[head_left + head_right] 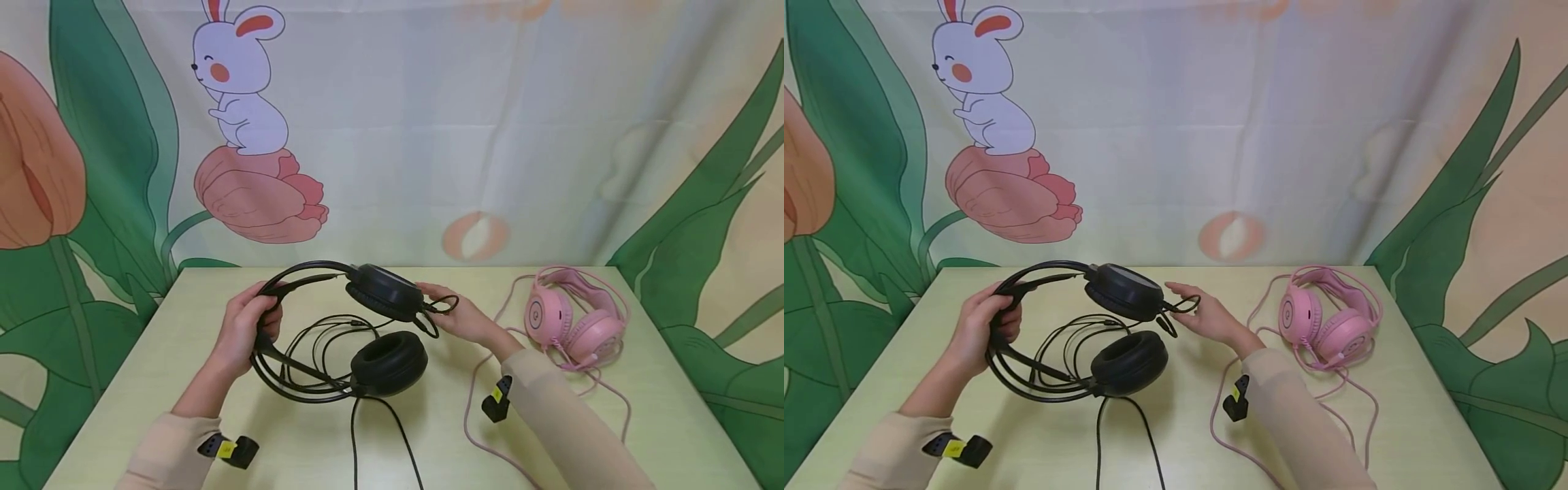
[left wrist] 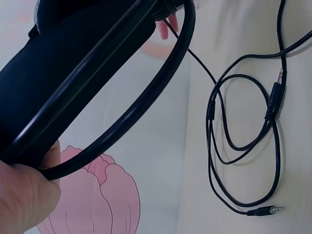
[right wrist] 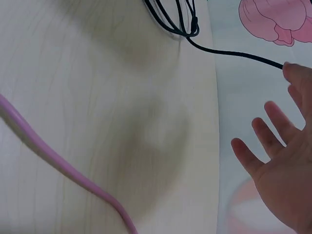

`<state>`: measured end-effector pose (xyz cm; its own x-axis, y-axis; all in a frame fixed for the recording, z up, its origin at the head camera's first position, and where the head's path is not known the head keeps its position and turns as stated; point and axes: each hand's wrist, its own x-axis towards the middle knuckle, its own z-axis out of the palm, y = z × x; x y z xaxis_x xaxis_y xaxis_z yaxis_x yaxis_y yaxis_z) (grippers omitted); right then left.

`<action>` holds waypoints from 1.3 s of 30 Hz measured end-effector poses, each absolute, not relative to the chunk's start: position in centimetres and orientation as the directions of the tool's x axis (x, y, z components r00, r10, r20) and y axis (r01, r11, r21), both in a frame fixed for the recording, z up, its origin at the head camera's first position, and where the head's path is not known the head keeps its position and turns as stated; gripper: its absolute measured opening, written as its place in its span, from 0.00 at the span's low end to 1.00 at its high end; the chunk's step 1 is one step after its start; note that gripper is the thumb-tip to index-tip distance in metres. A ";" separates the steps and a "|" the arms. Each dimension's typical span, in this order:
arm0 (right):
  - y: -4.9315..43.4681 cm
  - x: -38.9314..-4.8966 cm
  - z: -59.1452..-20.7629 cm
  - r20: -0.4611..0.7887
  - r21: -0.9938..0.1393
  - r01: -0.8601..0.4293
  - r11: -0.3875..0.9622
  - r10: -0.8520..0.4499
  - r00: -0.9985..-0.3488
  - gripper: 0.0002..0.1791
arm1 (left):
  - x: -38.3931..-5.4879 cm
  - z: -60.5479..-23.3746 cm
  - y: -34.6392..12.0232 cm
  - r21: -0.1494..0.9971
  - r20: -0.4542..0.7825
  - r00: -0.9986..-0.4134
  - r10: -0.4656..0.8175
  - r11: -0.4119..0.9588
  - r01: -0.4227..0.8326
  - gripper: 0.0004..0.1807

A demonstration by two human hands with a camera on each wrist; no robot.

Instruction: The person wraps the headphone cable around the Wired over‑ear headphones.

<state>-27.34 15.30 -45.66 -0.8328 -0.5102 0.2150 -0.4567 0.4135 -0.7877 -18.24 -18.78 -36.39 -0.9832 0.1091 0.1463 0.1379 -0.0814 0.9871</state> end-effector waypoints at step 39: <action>22.8 -29.6 -41.6 0.228 -0.736 -0.203 0.646 -0.046 -0.973 0.22 | -20.3 -37.3 -18.9 0.984 0.100 -0.989 -0.106 -0.137 0.114 0.07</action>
